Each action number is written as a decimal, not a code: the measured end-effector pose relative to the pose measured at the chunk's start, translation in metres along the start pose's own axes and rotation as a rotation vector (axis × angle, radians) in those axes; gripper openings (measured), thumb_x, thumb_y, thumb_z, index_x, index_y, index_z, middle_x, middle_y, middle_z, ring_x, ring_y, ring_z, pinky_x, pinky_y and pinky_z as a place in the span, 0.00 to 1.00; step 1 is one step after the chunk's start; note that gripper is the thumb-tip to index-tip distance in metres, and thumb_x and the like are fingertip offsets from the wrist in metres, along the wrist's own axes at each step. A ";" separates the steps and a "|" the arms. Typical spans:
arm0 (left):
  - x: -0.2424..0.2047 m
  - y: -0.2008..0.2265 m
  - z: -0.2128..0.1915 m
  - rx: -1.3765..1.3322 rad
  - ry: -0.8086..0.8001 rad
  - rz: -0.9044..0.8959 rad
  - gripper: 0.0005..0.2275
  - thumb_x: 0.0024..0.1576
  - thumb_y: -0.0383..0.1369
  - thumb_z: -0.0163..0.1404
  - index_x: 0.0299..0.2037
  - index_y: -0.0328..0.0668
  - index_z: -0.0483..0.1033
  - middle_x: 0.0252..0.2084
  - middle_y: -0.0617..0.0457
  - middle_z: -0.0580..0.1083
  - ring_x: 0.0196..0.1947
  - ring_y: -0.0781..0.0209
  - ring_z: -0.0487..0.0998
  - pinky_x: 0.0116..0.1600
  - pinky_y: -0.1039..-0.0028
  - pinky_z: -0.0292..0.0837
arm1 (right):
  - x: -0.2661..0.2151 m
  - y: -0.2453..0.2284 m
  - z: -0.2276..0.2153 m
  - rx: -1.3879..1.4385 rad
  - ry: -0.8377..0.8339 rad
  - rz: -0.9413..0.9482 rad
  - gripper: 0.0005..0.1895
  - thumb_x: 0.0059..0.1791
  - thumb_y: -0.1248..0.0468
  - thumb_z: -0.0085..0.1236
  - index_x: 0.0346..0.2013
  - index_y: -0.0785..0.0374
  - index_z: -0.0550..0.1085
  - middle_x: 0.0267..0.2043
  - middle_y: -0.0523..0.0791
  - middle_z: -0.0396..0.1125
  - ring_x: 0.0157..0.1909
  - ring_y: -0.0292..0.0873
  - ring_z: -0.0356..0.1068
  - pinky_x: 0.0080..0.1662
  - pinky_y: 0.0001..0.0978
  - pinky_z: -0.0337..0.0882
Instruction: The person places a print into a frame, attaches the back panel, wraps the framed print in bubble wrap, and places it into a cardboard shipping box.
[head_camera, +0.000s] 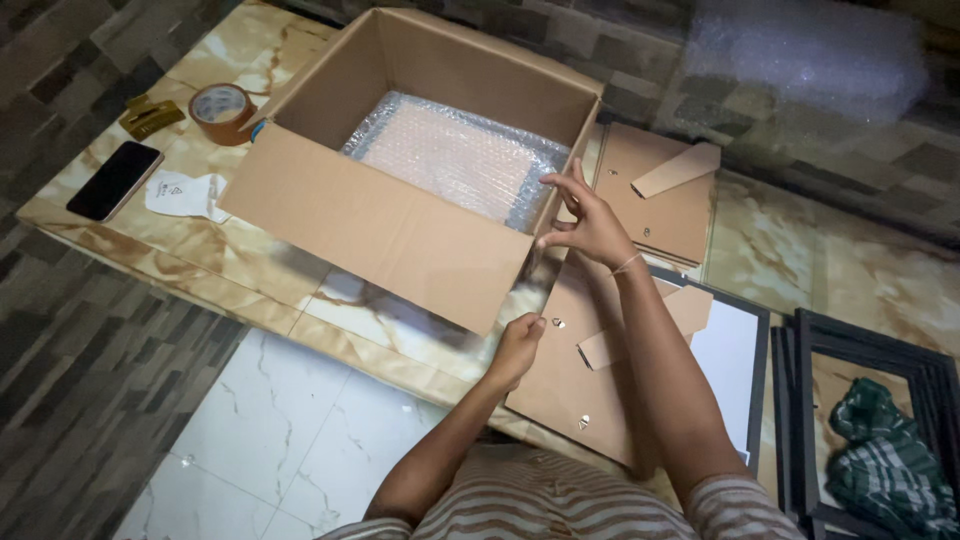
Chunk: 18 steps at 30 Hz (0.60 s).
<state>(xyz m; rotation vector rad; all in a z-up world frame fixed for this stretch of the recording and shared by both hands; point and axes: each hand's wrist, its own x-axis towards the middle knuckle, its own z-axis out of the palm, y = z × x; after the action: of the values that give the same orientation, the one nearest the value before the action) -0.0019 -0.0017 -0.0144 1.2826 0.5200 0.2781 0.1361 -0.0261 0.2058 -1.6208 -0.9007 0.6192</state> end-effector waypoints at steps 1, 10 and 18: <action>-0.002 0.002 0.000 -0.003 0.003 -0.003 0.06 0.56 0.30 0.41 0.34 0.42 0.73 0.20 0.65 0.58 0.20 0.76 0.56 0.27 0.84 0.49 | 0.003 0.004 0.002 0.000 -0.003 0.004 0.45 0.28 0.75 0.68 0.56 0.51 0.62 0.67 0.55 0.12 0.66 0.65 0.34 0.57 0.42 0.60; -0.005 0.012 -0.005 -0.066 0.044 0.003 0.07 0.57 0.29 0.39 0.38 0.38 0.71 0.24 0.63 0.59 0.24 0.74 0.56 0.31 0.83 0.49 | 0.028 0.029 0.003 0.037 -0.066 -0.036 0.40 0.30 0.73 0.68 0.51 0.51 0.59 0.66 0.53 0.08 0.67 0.65 0.33 0.58 0.43 0.59; 0.000 0.018 -0.014 -0.068 0.037 0.044 0.06 0.57 0.29 0.40 0.35 0.41 0.71 0.21 0.65 0.56 0.21 0.76 0.54 0.28 0.85 0.47 | 0.021 0.017 0.005 0.049 -0.053 0.018 0.42 0.28 0.74 0.70 0.51 0.51 0.59 0.67 0.50 0.09 0.66 0.67 0.27 0.59 0.51 0.53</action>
<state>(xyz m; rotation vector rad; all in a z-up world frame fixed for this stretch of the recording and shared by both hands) -0.0078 0.0144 0.0004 1.2252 0.5105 0.3542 0.1479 -0.0078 0.1897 -1.5767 -0.9041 0.6941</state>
